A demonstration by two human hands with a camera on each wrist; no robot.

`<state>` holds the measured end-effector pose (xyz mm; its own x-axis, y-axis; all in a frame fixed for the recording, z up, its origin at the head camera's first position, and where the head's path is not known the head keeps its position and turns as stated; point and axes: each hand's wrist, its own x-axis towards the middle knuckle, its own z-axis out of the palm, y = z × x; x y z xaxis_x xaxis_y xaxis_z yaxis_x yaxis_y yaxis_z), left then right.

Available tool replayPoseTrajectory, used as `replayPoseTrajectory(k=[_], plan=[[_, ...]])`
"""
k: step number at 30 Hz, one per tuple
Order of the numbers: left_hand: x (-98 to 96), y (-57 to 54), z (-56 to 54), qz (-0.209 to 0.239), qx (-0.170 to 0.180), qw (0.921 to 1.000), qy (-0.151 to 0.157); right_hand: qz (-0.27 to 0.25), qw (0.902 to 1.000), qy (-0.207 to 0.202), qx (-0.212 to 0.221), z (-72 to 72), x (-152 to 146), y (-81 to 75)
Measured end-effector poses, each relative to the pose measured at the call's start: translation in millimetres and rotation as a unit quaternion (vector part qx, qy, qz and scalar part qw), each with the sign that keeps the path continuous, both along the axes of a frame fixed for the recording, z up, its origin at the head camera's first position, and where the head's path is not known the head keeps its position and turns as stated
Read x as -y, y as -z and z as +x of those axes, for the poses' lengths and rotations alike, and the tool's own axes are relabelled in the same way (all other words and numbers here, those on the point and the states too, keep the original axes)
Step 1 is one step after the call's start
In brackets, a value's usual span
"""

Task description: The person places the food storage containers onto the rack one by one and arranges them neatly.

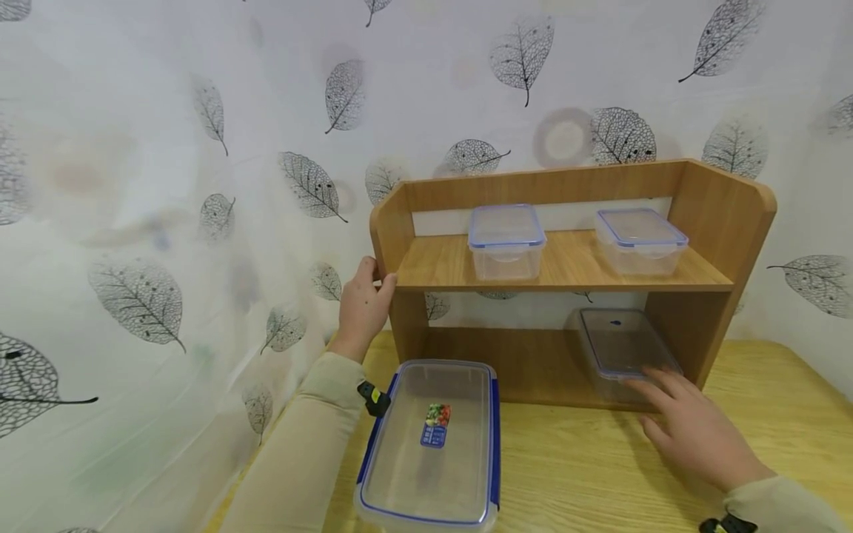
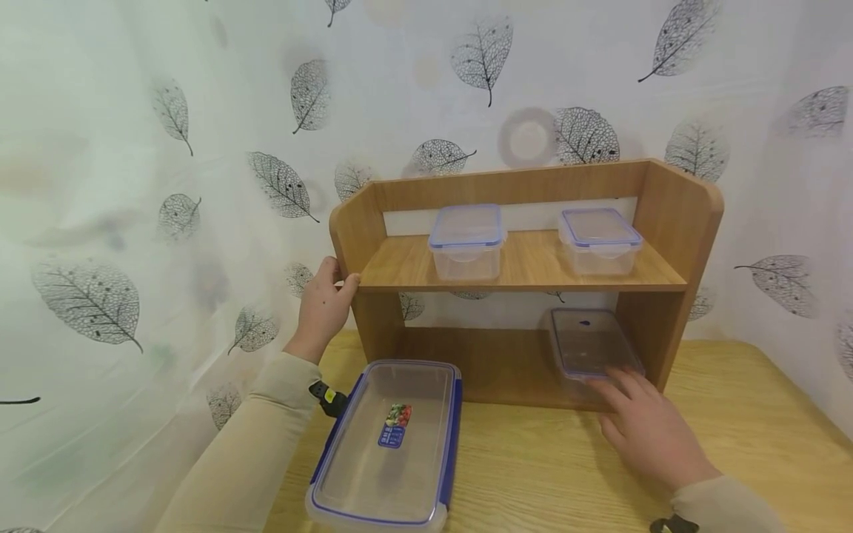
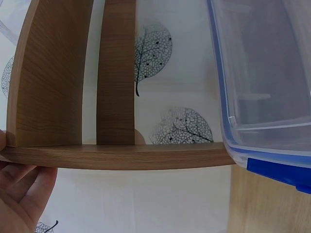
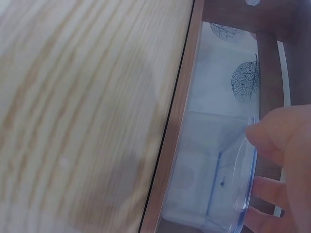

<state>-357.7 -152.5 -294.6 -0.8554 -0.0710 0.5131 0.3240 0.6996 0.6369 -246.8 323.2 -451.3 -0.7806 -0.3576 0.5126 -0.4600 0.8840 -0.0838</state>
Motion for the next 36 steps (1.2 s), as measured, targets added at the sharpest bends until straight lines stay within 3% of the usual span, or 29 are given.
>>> replayPoseTrajectory(k=[7,12,20,30,36], plan=[[-0.5,-0.5,-0.7,-0.004,-0.005,1.0000,-0.003,-0.005,0.9998,-0.007,-0.018,1.5,3,-2.7],[-0.3,0.1,0.2,-0.006,-0.009,0.9999,0.000,-0.019,0.9990,-0.025,-0.033,6.5,22,-7.6],[-0.1,-0.2,0.4,0.003,-0.005,1.0000,0.002,-0.083,0.9939,-0.032,0.066,21.4,62,-23.6],[1.0,-1.3,-0.8,-0.002,-0.014,0.9999,0.000,-0.142,0.9696,-0.054,0.192,30.9,93,-33.2],[1.7,0.8,-0.9,-0.001,-0.005,1.0000,0.000,-0.204,0.9345,-0.111,0.270,31.5,108,-31.4]])
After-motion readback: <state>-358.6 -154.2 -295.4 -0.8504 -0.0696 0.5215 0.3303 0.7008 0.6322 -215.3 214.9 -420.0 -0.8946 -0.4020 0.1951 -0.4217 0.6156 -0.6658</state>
